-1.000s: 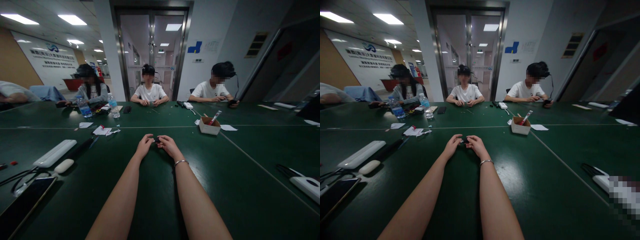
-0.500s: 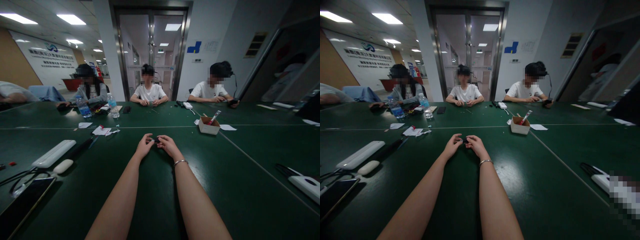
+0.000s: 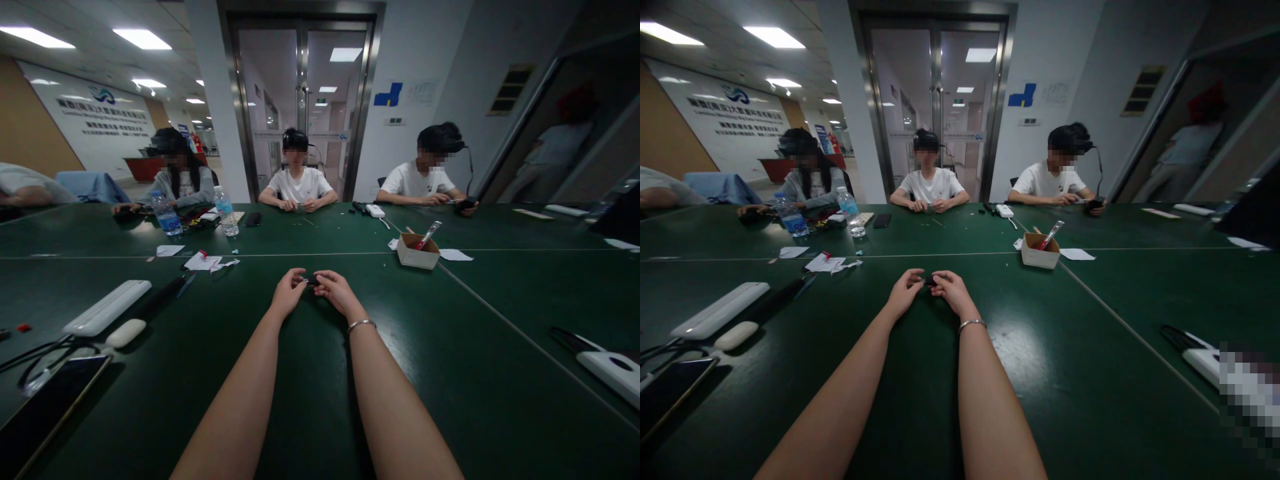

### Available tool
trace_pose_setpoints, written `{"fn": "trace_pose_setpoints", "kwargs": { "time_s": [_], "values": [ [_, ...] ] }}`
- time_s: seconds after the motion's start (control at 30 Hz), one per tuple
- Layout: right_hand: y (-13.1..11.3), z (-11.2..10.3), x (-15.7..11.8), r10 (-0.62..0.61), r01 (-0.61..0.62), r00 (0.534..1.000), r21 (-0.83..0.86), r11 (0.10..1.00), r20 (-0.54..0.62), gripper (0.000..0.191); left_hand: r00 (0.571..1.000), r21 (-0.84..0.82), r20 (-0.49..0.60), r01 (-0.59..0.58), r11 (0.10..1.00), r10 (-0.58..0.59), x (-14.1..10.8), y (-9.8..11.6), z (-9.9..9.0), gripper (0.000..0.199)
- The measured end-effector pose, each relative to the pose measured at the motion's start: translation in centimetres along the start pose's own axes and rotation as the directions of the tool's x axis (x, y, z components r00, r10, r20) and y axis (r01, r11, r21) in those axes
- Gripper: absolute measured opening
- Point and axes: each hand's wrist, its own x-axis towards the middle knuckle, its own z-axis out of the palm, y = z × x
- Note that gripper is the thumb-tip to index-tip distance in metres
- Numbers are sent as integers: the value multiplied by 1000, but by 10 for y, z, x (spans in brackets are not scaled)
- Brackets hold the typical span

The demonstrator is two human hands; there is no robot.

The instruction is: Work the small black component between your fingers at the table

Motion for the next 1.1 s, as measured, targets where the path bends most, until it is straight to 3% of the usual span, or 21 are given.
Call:
{"fn": "trace_pose_setpoints", "kwargs": {
  "time_s": [0.63,0.93,1.1],
  "values": [
    [1,2,1,13,-13,1000,-30,999,7,20,994,-66,-52,-96,993,93,0,4,-2,34],
    [1,0,0,-1,2,997,-23,1000,81,26,999,-95,-34,-12,995,8,2,0,-1,27],
    [2,-1,0,-8,11,997,-36,999,83,24,997,-20,-41,71,997,-72,1,-1,0,30]
  ]
}}
